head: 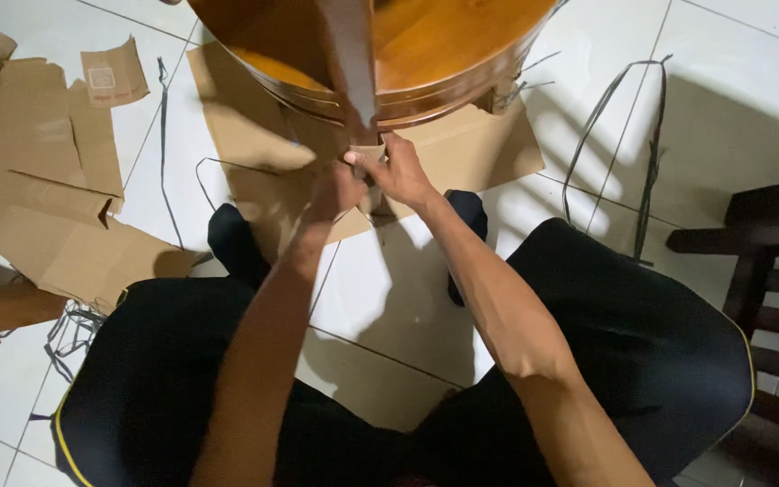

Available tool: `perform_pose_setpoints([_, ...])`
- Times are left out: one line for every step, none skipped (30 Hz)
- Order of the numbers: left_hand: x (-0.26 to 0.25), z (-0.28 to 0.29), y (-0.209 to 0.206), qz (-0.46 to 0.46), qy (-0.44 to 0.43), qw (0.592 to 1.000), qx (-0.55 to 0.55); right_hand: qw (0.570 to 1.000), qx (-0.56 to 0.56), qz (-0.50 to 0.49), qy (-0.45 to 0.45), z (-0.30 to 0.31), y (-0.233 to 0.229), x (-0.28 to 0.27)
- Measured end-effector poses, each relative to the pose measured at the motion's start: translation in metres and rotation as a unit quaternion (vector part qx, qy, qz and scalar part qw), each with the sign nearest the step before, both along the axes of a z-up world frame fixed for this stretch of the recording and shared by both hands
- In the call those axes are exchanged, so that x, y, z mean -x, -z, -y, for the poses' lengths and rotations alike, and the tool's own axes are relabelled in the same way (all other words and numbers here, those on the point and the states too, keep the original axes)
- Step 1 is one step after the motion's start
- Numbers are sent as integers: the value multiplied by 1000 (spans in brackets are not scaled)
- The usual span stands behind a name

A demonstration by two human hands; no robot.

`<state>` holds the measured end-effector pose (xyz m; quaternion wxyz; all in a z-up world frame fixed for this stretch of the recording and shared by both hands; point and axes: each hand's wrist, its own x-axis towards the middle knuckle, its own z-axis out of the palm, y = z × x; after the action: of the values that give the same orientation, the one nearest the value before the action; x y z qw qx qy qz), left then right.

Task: Wrapping a wooden table leg with cardboard and securing it with wire ties

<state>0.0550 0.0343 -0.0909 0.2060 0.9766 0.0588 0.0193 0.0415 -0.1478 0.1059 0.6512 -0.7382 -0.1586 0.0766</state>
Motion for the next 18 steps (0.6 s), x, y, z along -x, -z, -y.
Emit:
perform_pose_setpoints([25,7,-51,-1,1,1000,-1,1000,-1,-1,1,4,0,-1])
perform_pose_setpoints([38,12,-106,129,63,990,-6,1000,5,-3,0,5,-1,-2])
perform_pose_setpoints([47,16,-162,255,123,959,-11,1000,12,-5,-1,6,-1,-4])
perform_pose_setpoints([45,9,-156,254,126,959,-12,1000,9,-6,1,6,-10,-2])
perform_pose_setpoints([44,2,-149,206,131,966,87,1000,6,-2,-9,7,-18,0])
perform_pose_setpoints([46,-4,-141,152,132,962,187,1000,3,0,-19,8,-25,5])
perform_pose_setpoints([48,7,-158,147,133,962,187,1000,2,-5,-17,10,-15,3])
perform_pose_setpoints([49,15,-177,86,81,968,220,1000,-1,9,-18,10,-6,-1])
perform_pose_setpoints([50,23,-196,25,29,967,251,1000,-4,24,-19,9,2,-5])
perform_pose_setpoints([47,25,-193,24,28,967,251,1000,-4,23,-19,7,-5,3])
perform_pose_setpoints([44,26,-189,0,3,968,252,999,13,33,-2,5,-12,11])
perform_pose_setpoints([38,28,-186,-22,-19,967,253,998,30,45,16,4,-20,17])
perform_pose_setpoints([37,32,-191,-21,-19,967,253,998,30,46,17,4,-16,17])
perform_pose_setpoints([37,34,-196,-36,-32,970,238,996,46,77,20,3,-11,18])
perform_pose_setpoints([37,36,-201,-51,-44,972,224,992,62,107,23,2,-7,18])
perform_pose_setpoints([41,39,-207,-53,-45,972,223,992,62,105,22,2,-9,18])
perform_pose_setpoints([44,42,-214,-39,-43,972,227,998,21,49,12,2,-11,17])
perform_pose_setpoints([46,46,-221,-23,-40,972,231,1000,-20,-4,3,3,-14,14])
